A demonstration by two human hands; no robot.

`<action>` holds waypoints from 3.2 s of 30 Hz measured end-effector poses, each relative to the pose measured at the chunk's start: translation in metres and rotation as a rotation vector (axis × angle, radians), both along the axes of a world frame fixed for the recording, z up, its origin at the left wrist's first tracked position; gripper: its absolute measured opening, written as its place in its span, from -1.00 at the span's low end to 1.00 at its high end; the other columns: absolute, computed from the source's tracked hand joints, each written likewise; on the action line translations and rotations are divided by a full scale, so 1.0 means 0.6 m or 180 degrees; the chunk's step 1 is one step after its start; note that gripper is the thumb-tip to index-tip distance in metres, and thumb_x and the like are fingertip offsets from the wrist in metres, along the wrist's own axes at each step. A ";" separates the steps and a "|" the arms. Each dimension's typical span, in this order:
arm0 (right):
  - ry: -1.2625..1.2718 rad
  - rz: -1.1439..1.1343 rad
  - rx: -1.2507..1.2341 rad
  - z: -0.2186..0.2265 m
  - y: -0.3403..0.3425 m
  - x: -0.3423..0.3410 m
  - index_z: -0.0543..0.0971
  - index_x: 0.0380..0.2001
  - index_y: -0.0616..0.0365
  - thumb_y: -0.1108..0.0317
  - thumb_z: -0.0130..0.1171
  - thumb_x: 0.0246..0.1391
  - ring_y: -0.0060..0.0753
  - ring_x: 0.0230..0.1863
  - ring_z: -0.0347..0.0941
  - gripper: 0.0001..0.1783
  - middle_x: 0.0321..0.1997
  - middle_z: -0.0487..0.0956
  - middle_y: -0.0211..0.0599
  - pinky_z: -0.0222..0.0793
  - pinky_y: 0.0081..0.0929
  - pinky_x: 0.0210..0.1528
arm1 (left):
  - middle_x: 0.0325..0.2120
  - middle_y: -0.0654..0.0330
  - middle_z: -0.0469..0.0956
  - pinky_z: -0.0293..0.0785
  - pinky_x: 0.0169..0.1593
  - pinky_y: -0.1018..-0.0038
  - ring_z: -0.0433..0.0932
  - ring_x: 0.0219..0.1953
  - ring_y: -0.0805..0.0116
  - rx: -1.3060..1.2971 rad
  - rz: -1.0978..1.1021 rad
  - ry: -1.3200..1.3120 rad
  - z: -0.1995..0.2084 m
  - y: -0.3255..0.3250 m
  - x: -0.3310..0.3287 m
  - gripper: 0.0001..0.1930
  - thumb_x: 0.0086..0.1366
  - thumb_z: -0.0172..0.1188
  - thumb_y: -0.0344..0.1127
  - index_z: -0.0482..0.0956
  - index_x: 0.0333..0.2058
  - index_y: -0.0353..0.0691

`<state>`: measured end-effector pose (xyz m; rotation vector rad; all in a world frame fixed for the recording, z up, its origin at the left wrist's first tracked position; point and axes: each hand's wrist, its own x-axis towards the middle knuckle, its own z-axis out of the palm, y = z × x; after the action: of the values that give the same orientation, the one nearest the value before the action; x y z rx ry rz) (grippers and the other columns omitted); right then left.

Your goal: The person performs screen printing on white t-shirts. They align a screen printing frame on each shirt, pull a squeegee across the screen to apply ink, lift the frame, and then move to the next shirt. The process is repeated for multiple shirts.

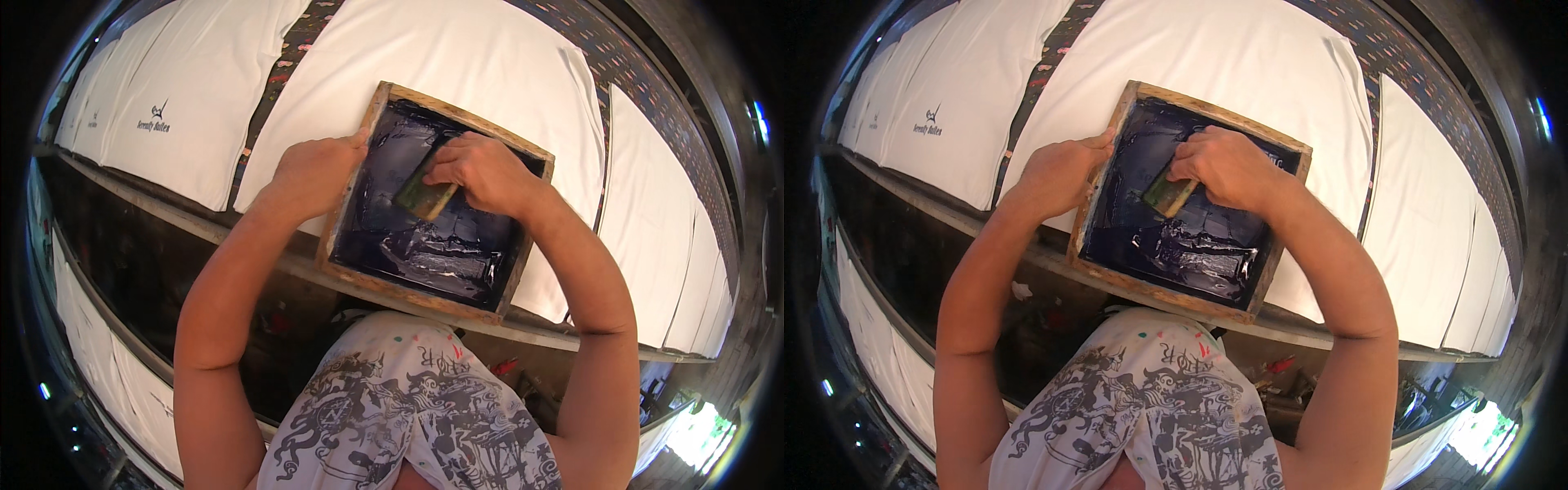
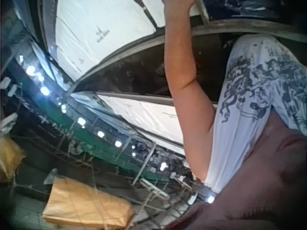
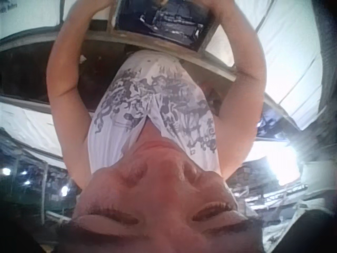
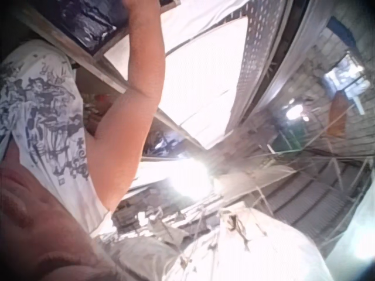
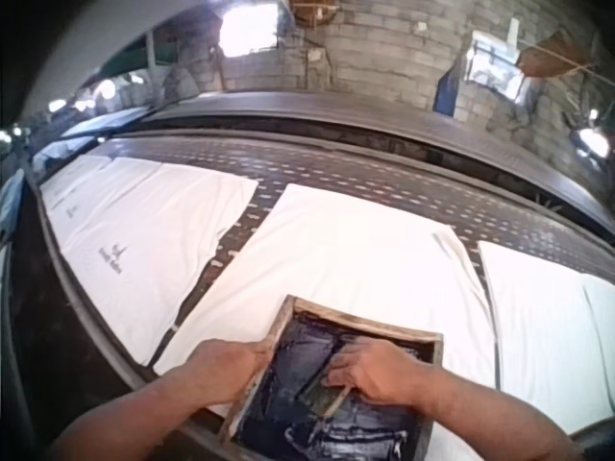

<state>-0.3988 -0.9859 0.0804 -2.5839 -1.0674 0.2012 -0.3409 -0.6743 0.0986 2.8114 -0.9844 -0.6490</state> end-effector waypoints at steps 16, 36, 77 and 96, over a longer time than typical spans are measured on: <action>-0.0396 -0.2128 -0.0088 0.000 0.061 -0.307 0.83 0.11 0.08 0.56 0.38 0.01 -0.20 0.18 0.72 -0.47 0.08 0.81 -0.31 0.46 -0.13 0.25 | 0.62 0.25 0.44 0.73 0.28 0.08 0.77 0.20 -0.02 0.0092 -0.0523 -0.0065 -0.001 0.011 0.014 -0.31 0.23 0.55 -0.46 0.67 0.38 -0.25; -0.0751 -0.3367 -0.0301 -0.033 0.166 -0.320 0.82 -0.25 0.14 0.64 0.18 -0.19 0.28 -0.01 0.62 -0.60 -0.17 0.70 -0.06 0.53 0.14 0.06 | -0.15 0.03 0.90 0.83 -0.09 0.06 0.90 -0.05 0.03 -0.0234 -0.0871 -0.0290 -0.028 -0.016 0.026 -0.76 0.18 0.56 -0.31 0.95 -0.16 -0.14; -0.0334 -0.2283 0.0271 0.024 0.108 -0.353 0.81 0.14 0.15 0.46 0.28 0.33 0.39 0.05 0.66 -0.64 -0.03 0.78 0.11 0.57 0.20 0.16 | -0.14 0.03 0.89 0.82 -0.08 0.06 0.90 -0.05 -0.01 -0.0174 -0.0488 -0.0431 -0.048 -0.055 -0.016 -0.80 0.28 0.48 -0.33 0.94 -0.14 -0.16; 0.0167 -0.2112 0.0167 0.067 0.091 -0.282 0.80 0.07 0.09 0.57 0.29 0.21 0.21 -0.03 0.72 -0.62 -0.12 0.76 -0.02 0.63 0.09 0.02 | -0.10 -0.10 0.86 0.83 0.00 0.05 0.88 -0.01 -0.12 0.0076 -0.0308 -0.0452 0.000 -0.012 -0.018 -0.56 0.31 0.43 -0.51 0.75 0.17 -0.43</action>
<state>-0.5678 -0.9311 0.1209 -2.7022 -0.1561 0.0711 -0.3517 -0.6816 0.0987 2.8793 -1.1502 -0.4790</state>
